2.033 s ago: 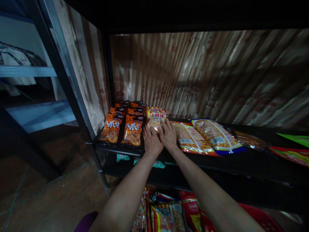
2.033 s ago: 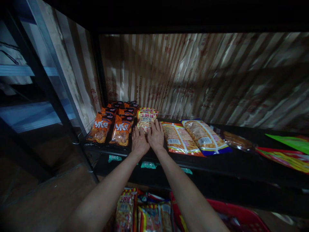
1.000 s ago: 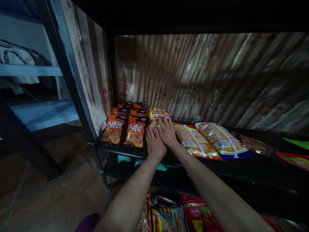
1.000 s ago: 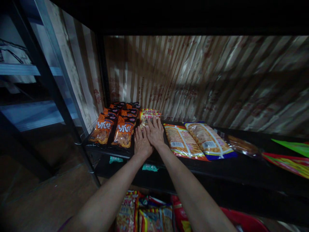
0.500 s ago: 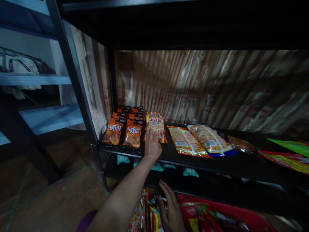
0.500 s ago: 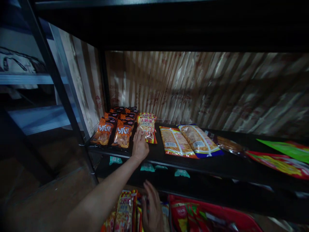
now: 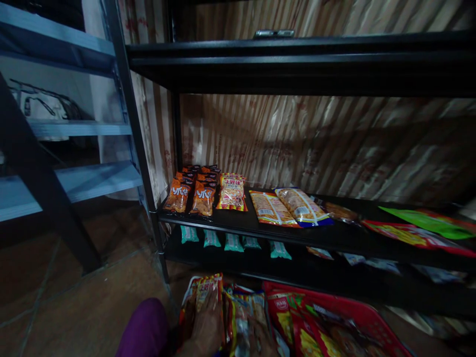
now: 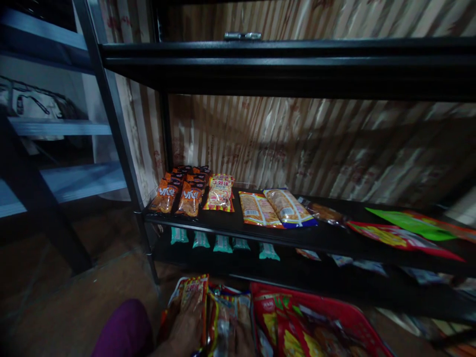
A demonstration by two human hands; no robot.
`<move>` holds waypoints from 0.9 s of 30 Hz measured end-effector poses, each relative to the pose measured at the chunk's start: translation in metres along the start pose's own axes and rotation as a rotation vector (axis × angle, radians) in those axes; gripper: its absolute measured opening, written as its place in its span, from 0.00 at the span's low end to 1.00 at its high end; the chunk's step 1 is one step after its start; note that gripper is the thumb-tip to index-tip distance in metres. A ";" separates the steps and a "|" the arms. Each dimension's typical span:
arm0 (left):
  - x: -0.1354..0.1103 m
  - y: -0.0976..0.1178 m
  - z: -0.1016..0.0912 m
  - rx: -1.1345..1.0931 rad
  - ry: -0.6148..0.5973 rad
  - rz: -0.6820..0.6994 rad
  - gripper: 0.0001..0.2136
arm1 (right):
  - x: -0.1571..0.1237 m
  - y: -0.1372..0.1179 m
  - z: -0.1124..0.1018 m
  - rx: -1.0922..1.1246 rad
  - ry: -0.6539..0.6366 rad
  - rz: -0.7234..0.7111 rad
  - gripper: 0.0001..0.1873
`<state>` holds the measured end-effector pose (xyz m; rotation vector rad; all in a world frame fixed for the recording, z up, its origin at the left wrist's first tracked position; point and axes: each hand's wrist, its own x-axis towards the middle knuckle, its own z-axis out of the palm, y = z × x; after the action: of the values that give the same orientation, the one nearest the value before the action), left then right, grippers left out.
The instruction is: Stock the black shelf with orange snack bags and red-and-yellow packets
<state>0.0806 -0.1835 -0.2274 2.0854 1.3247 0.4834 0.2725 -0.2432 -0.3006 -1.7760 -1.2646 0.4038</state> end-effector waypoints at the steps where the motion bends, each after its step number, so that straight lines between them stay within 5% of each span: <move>1: -0.013 -0.013 0.003 0.003 -0.028 -0.035 0.28 | -0.003 0.001 0.001 0.001 -0.026 0.028 0.30; 5: -0.052 -0.040 0.005 0.038 -0.236 -0.129 0.32 | -0.017 -0.005 0.009 0.031 -0.169 0.151 0.34; 11: -0.072 -0.034 0.008 0.046 -0.343 -0.211 0.34 | -0.025 -0.018 0.015 0.141 -0.261 0.260 0.42; 20: -0.076 -0.041 0.024 -0.032 -0.261 -0.150 0.35 | -0.019 0.002 0.012 0.122 -0.125 0.315 0.43; 27: -0.079 -0.044 0.030 -0.133 -0.093 -0.182 0.25 | -0.018 -0.016 0.007 0.153 -0.152 0.292 0.46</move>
<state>0.0345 -0.2502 -0.2774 1.8372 1.3741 0.3800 0.2507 -0.2545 -0.2950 -1.8283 -1.0457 0.7939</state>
